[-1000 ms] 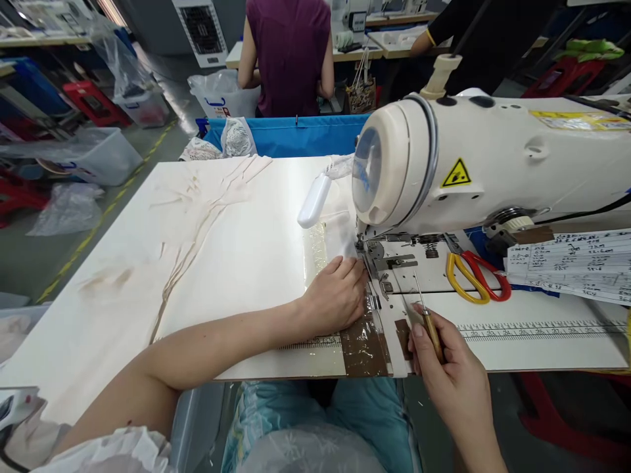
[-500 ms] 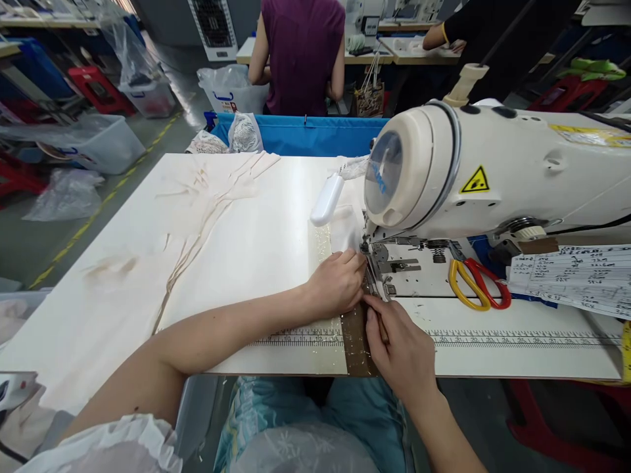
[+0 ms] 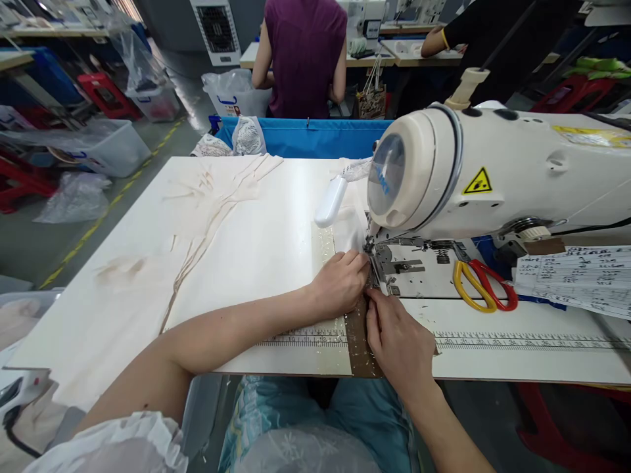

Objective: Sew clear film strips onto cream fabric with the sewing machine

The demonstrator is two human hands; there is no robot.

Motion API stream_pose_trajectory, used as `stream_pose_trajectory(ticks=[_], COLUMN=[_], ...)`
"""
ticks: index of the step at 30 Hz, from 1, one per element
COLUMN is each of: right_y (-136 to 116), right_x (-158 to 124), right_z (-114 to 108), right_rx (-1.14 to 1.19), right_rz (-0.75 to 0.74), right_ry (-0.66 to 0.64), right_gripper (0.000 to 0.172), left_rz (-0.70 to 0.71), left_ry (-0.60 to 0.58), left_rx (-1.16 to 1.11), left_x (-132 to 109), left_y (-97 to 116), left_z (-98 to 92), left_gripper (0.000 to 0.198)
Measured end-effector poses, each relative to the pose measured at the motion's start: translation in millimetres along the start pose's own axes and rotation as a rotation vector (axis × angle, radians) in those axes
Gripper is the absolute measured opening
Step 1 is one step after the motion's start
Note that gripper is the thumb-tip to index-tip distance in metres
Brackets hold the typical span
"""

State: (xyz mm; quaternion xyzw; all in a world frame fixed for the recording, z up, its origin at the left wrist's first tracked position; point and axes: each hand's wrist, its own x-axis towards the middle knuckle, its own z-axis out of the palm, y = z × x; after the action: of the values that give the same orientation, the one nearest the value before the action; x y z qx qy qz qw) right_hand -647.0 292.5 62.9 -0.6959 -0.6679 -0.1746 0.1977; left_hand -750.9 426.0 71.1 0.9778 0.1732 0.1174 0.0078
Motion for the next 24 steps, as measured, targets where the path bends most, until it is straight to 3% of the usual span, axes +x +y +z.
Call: stream_pose_trajectory(ticks=[9,13,18,20,24], right_y=[-7.7,1.9,23.4,31.2,37.4], right_x=[5.1,-13.1,-45.2,-51.1,-53.2], right_z=[2.3,-13.6,-32.1,-32.5,-31.1], right_rx=[-0.099,0.316,0.955,1.064,1.053], right_rz=[0.054,0.127,0.507,0.546,0.462], right_ry=[-0.052,-0.007,0.058,0.068,-0.023], right_gripper=[0.031,0.032,0.037,0.037,0.032], left_rz=[-0.043,-0.081,-0.116,-0.128,-0.158], left_ry=[-0.022,0.0,0.054,0.072,0.041], left_rx=[-0.04,-0.057,-0.066,-0.075,-0.118], left_x=[3.3,3.4,5.8,6.7,-1.2], left_y=[-14.0,-18.7,-22.5,-22.0,-13.7], left_z=[-2.9,-3.8,-2.6,-2.2,-11.1], left_gripper=[0.039,0.037,0.035,0.034,0.036])
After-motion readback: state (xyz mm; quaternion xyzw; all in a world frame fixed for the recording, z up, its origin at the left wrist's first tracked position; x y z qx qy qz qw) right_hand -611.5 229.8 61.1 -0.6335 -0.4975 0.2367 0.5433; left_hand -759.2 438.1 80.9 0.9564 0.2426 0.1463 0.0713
